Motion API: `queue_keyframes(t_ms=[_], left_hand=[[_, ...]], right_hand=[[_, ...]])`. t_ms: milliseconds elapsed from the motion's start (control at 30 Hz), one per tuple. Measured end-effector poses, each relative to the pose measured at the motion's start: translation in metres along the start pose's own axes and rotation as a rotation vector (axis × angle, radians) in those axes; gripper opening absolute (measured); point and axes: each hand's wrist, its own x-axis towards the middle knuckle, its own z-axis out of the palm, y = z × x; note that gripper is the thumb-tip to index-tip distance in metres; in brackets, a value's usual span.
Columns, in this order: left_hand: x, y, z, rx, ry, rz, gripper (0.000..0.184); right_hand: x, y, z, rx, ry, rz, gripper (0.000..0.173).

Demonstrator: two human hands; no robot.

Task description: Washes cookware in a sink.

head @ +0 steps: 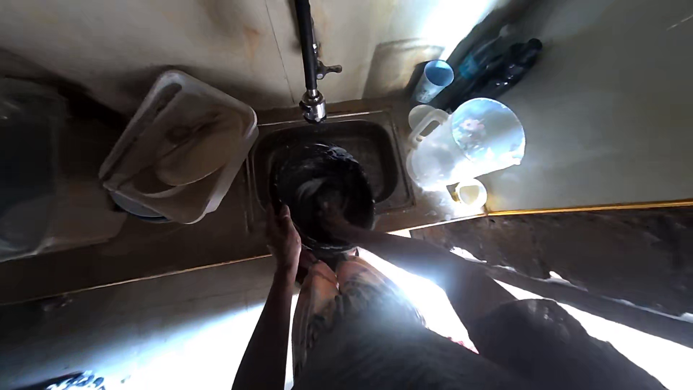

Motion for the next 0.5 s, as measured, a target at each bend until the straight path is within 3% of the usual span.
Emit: queue_keyframes(t_ms=[67,133,200,267,333,400,500], left_hand=[[0.005,-0.003,0.001,-0.01,-0.001,-0.001,0.05],[0.009,-0.003,-0.002,0.007,-0.013,0.023,0.049],[0.012,0.001,-0.007,0.04,-0.044,0.064,0.046],[0.01,0.003,-0.008,0.119,-0.071,0.122,0.045],[0.0,0.008,-0.009,0.169,-0.091,0.109,0.042],[-0.01,0.007,-0.007,0.167,-0.086,0.115,0.035],[-0.016,-0.015,-0.001,0.097,-0.067,0.195,0.041]], right_hand=[[-0.016,-0.075,-0.033,0.238,-0.195,-0.042,0.042],[-0.026,-0.127,-0.064,0.606,-0.264,0.143,0.042],[-0.028,-0.141,-0.061,0.914,-0.108,0.185,0.039],[-0.029,-0.146,-0.053,1.08,0.155,0.015,0.035],[-0.031,-0.153,-0.064,0.932,0.239,-0.18,0.045],[-0.014,-0.153,-0.071,0.594,0.263,-0.286,0.043],[0.028,-0.116,-0.072,0.076,0.332,-0.467,0.04]])
